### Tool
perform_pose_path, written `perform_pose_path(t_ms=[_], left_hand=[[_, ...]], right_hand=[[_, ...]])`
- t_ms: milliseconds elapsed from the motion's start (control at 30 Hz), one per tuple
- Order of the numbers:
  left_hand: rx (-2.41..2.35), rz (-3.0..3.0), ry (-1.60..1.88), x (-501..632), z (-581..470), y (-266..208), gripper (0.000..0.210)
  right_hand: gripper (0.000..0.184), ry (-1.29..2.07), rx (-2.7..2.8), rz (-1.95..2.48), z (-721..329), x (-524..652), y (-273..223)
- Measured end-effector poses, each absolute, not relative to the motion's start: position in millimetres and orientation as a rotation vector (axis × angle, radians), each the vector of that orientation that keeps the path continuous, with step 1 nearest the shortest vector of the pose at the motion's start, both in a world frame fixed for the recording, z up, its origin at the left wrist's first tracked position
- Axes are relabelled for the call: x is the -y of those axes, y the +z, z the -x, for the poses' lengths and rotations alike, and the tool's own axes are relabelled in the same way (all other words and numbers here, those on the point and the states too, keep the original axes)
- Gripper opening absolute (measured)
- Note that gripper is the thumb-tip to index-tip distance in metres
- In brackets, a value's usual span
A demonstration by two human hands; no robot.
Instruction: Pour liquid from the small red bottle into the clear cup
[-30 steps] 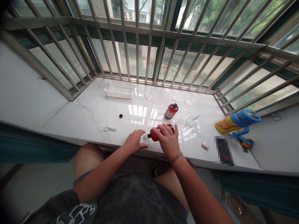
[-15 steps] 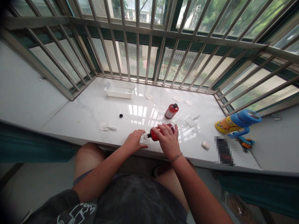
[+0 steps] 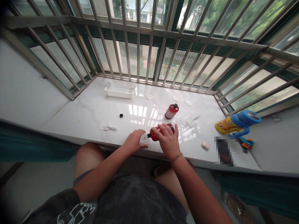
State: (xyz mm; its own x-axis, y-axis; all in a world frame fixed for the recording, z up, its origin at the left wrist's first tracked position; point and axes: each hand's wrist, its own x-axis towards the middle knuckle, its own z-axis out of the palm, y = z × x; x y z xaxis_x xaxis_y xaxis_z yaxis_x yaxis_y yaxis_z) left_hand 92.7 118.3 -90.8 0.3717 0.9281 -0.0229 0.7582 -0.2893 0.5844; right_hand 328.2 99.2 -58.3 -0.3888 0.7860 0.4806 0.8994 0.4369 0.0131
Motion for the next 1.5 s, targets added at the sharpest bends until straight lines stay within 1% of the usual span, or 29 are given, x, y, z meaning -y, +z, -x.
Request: perform_pose_path(t_ms=[700,1200,1500], left_hand=[[-1.455,-2.139,0.437,-117.8,-92.7,-91.1,0.074],[-1.461,-2.125,0.428,-117.7,-91.9,-88.4,0.071],[-1.459,-2.124,0.424,-117.9,-92.3,-89.0,0.072]], right_hand=[[0.044,-0.422,2.265,1.42,-328.0,-100.8,-56.2],[0.044,-0.456,2.233,1.38,-327.8,-102.2,-56.3],[0.044,-0.466,2.233,1.395,-327.5,-102.4,-56.3]])
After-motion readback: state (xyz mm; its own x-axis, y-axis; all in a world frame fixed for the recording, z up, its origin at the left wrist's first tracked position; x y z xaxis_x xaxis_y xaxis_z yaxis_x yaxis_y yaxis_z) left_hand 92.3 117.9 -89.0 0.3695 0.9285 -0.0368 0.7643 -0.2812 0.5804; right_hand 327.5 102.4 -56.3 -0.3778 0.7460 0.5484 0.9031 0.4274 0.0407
